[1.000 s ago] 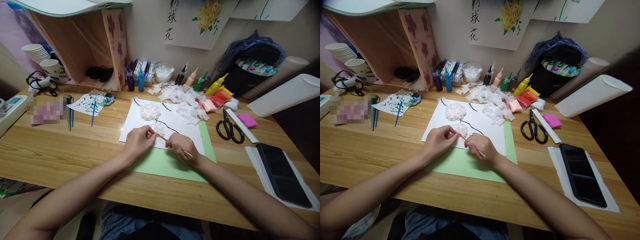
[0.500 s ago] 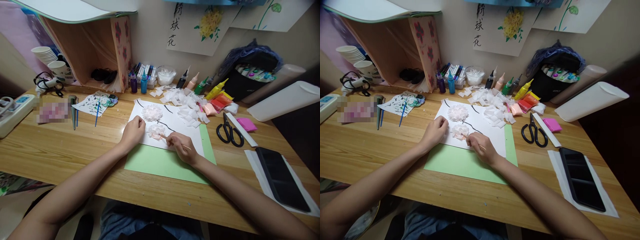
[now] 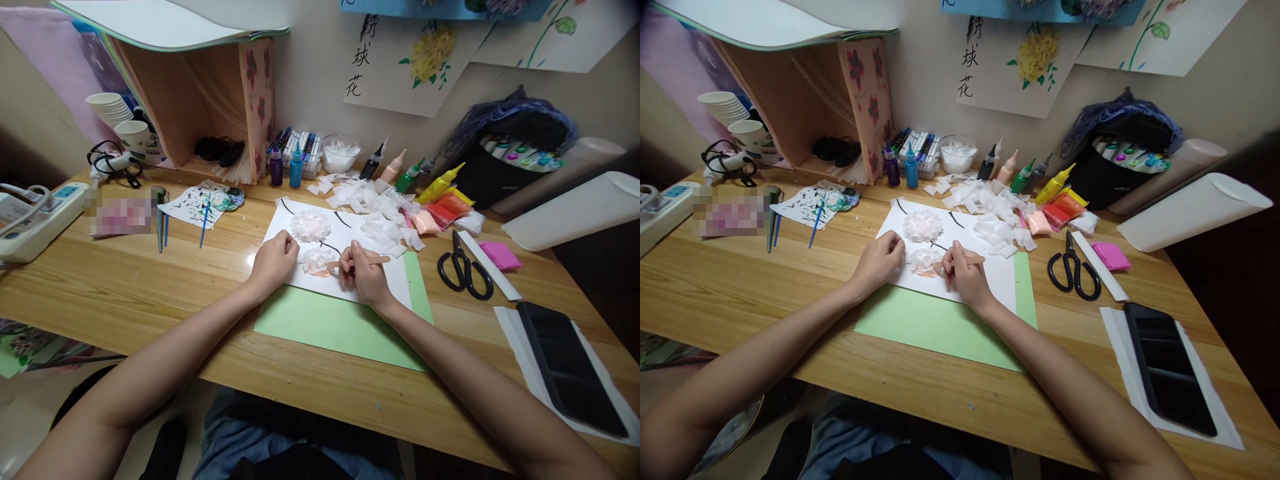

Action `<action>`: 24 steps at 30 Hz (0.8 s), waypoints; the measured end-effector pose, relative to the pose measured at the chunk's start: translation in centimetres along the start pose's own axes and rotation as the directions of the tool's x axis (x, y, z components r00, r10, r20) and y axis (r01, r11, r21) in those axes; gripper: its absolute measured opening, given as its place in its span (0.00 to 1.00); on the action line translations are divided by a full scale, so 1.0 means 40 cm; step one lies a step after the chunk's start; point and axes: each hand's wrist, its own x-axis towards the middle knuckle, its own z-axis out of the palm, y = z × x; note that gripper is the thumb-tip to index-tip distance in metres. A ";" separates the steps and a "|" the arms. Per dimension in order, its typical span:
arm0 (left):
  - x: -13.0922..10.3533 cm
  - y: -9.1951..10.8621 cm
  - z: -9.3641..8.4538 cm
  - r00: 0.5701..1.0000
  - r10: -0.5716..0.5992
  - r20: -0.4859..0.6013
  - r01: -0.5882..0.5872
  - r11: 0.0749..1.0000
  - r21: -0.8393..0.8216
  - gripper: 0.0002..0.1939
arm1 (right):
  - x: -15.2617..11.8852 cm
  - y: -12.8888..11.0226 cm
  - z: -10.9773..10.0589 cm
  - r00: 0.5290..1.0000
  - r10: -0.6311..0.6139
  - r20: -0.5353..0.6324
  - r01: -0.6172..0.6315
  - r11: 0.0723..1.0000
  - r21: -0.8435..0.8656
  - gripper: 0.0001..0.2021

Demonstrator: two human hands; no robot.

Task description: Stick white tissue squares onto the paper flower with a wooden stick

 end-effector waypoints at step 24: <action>-0.002 0.002 0.005 1.000 0.011 -0.019 -0.011 1.000 0.000 0.11 | -0.026 0.025 -0.004 0.990 -0.141 0.027 0.143 0.986 -0.089 0.28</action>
